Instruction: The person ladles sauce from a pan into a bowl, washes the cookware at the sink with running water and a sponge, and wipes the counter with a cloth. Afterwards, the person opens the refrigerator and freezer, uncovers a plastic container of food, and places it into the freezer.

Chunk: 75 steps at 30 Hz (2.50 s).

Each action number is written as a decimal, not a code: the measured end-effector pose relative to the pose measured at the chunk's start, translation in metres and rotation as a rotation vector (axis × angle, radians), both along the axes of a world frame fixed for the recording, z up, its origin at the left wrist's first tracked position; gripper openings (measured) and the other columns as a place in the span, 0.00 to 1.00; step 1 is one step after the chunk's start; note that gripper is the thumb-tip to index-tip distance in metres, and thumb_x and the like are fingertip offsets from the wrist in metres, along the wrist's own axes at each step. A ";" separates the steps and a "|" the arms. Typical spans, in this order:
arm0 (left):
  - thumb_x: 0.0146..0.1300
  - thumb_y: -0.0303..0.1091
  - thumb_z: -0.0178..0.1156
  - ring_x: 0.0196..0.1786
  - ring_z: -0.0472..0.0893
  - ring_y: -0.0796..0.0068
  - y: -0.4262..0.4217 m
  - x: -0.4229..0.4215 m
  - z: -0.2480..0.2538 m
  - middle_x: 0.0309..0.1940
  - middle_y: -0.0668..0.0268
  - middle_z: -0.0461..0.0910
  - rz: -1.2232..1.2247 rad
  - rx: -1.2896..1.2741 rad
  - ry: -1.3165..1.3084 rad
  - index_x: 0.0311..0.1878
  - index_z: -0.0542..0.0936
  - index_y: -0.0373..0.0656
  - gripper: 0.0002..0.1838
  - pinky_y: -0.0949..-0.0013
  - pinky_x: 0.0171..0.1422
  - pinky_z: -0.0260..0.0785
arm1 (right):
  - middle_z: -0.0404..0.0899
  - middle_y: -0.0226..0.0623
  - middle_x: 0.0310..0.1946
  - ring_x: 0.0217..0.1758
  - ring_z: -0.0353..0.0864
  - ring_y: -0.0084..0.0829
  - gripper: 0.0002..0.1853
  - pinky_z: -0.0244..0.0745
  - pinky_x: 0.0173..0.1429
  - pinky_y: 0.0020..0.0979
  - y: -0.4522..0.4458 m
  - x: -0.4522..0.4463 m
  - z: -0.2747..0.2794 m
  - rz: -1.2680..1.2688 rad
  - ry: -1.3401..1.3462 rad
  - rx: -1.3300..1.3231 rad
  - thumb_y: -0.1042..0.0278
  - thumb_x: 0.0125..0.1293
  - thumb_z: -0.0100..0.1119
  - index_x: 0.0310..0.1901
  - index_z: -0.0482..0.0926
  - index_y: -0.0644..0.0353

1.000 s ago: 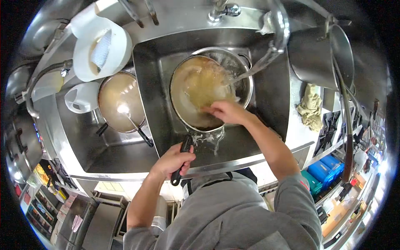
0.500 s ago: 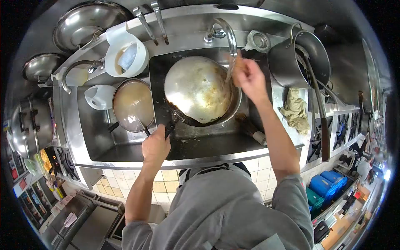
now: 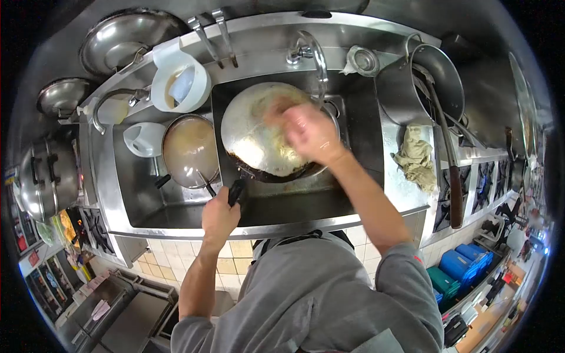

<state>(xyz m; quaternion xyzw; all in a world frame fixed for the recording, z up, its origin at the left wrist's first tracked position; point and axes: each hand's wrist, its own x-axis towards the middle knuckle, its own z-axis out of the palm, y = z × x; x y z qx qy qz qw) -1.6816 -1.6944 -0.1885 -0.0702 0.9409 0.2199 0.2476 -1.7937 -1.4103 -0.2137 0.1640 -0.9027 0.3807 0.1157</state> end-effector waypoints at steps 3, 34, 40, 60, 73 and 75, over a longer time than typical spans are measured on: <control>0.56 0.32 0.65 0.37 0.84 0.40 -0.002 0.000 0.018 0.27 0.49 0.82 -0.013 -0.079 -0.011 0.42 0.75 0.43 0.12 0.43 0.42 0.75 | 0.81 0.44 0.41 0.43 0.83 0.50 0.11 0.80 0.49 0.46 0.020 -0.017 -0.019 -0.208 -0.126 -0.035 0.69 0.65 0.59 0.48 0.79 0.57; 0.58 0.34 0.63 0.43 0.84 0.41 -0.010 0.004 -0.005 0.33 0.47 0.84 -0.112 0.049 -0.148 0.48 0.77 0.41 0.15 0.43 0.48 0.75 | 0.81 0.42 0.42 0.42 0.83 0.40 0.12 0.78 0.45 0.39 -0.052 -0.024 0.010 0.281 -0.370 -0.128 0.68 0.66 0.65 0.49 0.81 0.60; 0.58 0.29 0.61 0.28 0.86 0.62 -0.016 0.030 -0.028 0.29 0.55 0.81 0.158 0.766 -0.440 0.42 0.75 0.37 0.10 0.60 0.33 0.75 | 0.81 0.39 0.43 0.47 0.82 0.26 0.21 0.81 0.48 0.36 -0.112 -0.083 0.044 0.215 -0.465 -0.513 0.57 0.71 0.65 0.56 0.77 0.64; 0.68 0.30 0.63 0.39 0.84 0.66 0.099 -0.004 -0.065 0.27 0.70 0.76 0.455 1.339 -1.114 0.64 0.74 0.46 0.21 0.66 0.40 0.80 | 0.81 0.33 0.42 0.40 0.82 0.28 0.15 0.78 0.47 0.32 0.053 0.058 -0.010 -0.425 -0.794 -1.077 0.61 0.76 0.57 0.58 0.75 0.59; 0.76 0.60 0.51 0.35 0.87 0.63 0.187 -0.008 -0.047 0.36 0.56 0.84 0.036 0.768 -0.872 0.48 0.78 0.37 0.30 0.62 0.42 0.83 | 0.82 0.34 0.42 0.36 0.81 0.27 0.19 0.82 0.35 0.34 0.091 0.206 -0.007 -0.324 -1.440 -1.389 0.50 0.79 0.50 0.57 0.75 0.56; 0.78 0.58 0.48 0.30 0.85 0.68 0.173 -0.033 -0.041 0.31 0.58 0.85 0.011 0.761 -0.616 0.43 0.80 0.37 0.29 0.67 0.35 0.80 | 0.80 0.33 0.37 0.29 0.76 0.22 0.16 0.73 0.25 0.27 0.092 0.198 -0.018 -0.317 -1.414 -1.252 0.59 0.76 0.58 0.55 0.75 0.61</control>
